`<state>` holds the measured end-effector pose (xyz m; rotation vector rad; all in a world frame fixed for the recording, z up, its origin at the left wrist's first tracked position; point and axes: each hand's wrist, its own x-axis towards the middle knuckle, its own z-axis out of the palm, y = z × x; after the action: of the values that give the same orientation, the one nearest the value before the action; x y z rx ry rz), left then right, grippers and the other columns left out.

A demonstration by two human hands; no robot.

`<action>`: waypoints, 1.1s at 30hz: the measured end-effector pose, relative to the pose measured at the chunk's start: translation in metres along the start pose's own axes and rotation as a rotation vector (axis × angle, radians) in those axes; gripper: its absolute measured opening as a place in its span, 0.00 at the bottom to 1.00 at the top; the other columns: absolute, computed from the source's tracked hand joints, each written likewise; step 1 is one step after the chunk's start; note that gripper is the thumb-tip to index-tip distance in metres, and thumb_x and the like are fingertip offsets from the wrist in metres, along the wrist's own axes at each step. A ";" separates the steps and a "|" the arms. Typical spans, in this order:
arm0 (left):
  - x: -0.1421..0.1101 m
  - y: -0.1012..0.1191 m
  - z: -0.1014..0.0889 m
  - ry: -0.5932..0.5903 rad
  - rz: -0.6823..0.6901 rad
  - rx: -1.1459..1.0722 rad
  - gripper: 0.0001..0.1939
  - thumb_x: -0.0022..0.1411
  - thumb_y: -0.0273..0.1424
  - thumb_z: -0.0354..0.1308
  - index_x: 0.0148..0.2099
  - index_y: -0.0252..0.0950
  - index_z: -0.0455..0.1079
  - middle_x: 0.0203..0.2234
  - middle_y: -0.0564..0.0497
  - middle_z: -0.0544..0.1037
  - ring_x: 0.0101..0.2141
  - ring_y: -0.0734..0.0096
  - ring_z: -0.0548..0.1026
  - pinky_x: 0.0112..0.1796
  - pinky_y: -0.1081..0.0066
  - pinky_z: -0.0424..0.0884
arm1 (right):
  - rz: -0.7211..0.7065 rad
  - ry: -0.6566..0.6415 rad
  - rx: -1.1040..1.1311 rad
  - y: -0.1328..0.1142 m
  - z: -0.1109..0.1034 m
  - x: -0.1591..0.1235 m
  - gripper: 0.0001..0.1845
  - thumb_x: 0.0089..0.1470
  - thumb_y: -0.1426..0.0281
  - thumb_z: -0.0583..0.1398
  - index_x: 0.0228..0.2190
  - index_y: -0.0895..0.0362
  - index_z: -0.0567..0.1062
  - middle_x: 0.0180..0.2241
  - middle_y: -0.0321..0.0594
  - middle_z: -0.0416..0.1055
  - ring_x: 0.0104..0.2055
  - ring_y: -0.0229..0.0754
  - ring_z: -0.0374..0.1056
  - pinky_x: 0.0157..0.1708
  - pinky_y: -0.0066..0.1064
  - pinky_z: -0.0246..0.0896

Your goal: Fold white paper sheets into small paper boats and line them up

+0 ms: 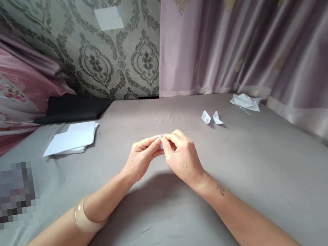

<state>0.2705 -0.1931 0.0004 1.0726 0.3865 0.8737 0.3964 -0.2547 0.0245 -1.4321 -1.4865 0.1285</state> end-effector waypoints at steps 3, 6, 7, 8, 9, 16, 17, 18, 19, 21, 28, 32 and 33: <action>0.000 0.001 0.000 -0.009 -0.002 0.047 0.14 0.60 0.37 0.62 0.46 0.38 0.78 0.38 0.47 0.79 0.41 0.64 0.75 0.43 0.61 0.75 | -0.005 -0.004 -0.048 0.002 -0.001 0.001 0.09 0.59 0.71 0.56 0.31 0.56 0.76 0.30 0.38 0.70 0.30 0.36 0.67 0.31 0.28 0.62; -0.001 0.004 0.002 0.024 0.027 0.172 0.13 0.59 0.38 0.61 0.44 0.39 0.79 0.38 0.47 0.78 0.36 0.68 0.73 0.36 0.67 0.74 | 0.001 -0.005 -0.078 0.002 -0.001 0.001 0.09 0.59 0.71 0.55 0.30 0.57 0.75 0.30 0.37 0.70 0.29 0.36 0.66 0.30 0.28 0.60; -0.001 0.005 0.002 0.046 0.053 0.224 0.12 0.59 0.37 0.62 0.43 0.39 0.79 0.38 0.48 0.77 0.35 0.70 0.72 0.34 0.70 0.72 | -0.001 -0.006 -0.080 0.002 -0.001 0.001 0.09 0.59 0.71 0.55 0.29 0.57 0.75 0.30 0.38 0.70 0.29 0.36 0.66 0.30 0.28 0.60; -0.001 0.006 0.003 0.066 0.079 0.271 0.11 0.58 0.37 0.62 0.42 0.40 0.80 0.38 0.48 0.77 0.34 0.72 0.71 0.33 0.72 0.70 | -0.002 -0.006 -0.084 0.002 -0.001 0.001 0.09 0.59 0.70 0.56 0.29 0.57 0.75 0.29 0.38 0.69 0.28 0.35 0.66 0.30 0.28 0.60; -0.001 0.007 0.003 0.083 0.099 0.308 0.10 0.58 0.36 0.62 0.40 0.39 0.80 0.38 0.48 0.76 0.34 0.73 0.70 0.32 0.73 0.68 | -0.002 -0.005 -0.089 0.002 -0.001 0.001 0.10 0.59 0.70 0.56 0.28 0.57 0.75 0.29 0.37 0.69 0.28 0.35 0.65 0.30 0.28 0.59; 0.000 0.009 0.002 0.076 0.077 0.262 0.08 0.59 0.35 0.62 0.38 0.37 0.79 0.33 0.50 0.77 0.34 0.74 0.69 0.36 0.73 0.65 | 0.059 -0.026 -0.085 0.003 -0.001 0.000 0.13 0.59 0.67 0.56 0.25 0.57 0.75 0.26 0.35 0.67 0.26 0.34 0.63 0.30 0.26 0.58; 0.001 0.009 0.002 0.072 0.071 0.243 0.08 0.58 0.35 0.62 0.37 0.37 0.79 0.33 0.50 0.78 0.34 0.73 0.69 0.37 0.73 0.65 | 0.062 -0.032 -0.082 0.002 -0.001 0.001 0.13 0.60 0.67 0.56 0.26 0.57 0.75 0.26 0.35 0.67 0.27 0.34 0.64 0.30 0.26 0.58; 0.001 0.009 0.002 0.073 0.067 0.227 0.08 0.58 0.35 0.62 0.37 0.36 0.79 0.33 0.50 0.78 0.34 0.73 0.70 0.37 0.73 0.66 | 0.062 -0.039 -0.079 0.002 0.000 0.001 0.13 0.60 0.67 0.56 0.26 0.57 0.75 0.27 0.36 0.68 0.27 0.34 0.64 0.31 0.26 0.58; 0.001 0.009 0.002 0.079 0.068 0.215 0.08 0.58 0.35 0.63 0.37 0.36 0.79 0.34 0.50 0.78 0.34 0.73 0.71 0.38 0.72 0.66 | 0.059 -0.048 -0.074 0.002 0.000 0.000 0.12 0.59 0.67 0.56 0.27 0.57 0.75 0.27 0.36 0.68 0.28 0.34 0.65 0.31 0.26 0.59; 0.001 0.008 0.002 0.106 0.080 0.205 0.09 0.57 0.35 0.63 0.37 0.36 0.78 0.34 0.49 0.78 0.36 0.71 0.72 0.39 0.72 0.66 | 0.051 -0.069 -0.065 0.001 0.001 0.000 0.10 0.59 0.68 0.56 0.30 0.57 0.75 0.29 0.37 0.69 0.28 0.34 0.65 0.31 0.26 0.59; 0.000 0.007 0.002 0.172 0.054 0.202 0.10 0.57 0.38 0.63 0.36 0.36 0.77 0.32 0.50 0.77 0.30 0.74 0.71 0.30 0.74 0.64 | 0.175 -0.133 -0.004 0.000 0.003 -0.002 0.12 0.57 0.67 0.56 0.24 0.57 0.74 0.25 0.35 0.66 0.25 0.34 0.62 0.29 0.27 0.57; 0.001 0.007 0.002 0.161 0.037 0.134 0.10 0.55 0.37 0.65 0.35 0.36 0.78 0.31 0.50 0.78 0.30 0.74 0.71 0.30 0.75 0.64 | 0.208 -0.128 0.032 0.000 0.003 -0.001 0.13 0.55 0.64 0.58 0.23 0.57 0.73 0.24 0.35 0.66 0.25 0.34 0.61 0.28 0.28 0.57; 0.001 0.007 0.001 0.164 0.035 0.115 0.09 0.55 0.37 0.66 0.35 0.36 0.78 0.31 0.50 0.78 0.30 0.75 0.71 0.30 0.75 0.64 | 0.223 -0.112 0.035 0.000 0.003 -0.001 0.13 0.54 0.63 0.59 0.22 0.57 0.72 0.24 0.35 0.66 0.25 0.34 0.61 0.28 0.28 0.58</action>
<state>0.2693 -0.1915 0.0072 1.1195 0.5618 0.9837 0.3942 -0.2539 0.0224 -1.5805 -1.4028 0.3753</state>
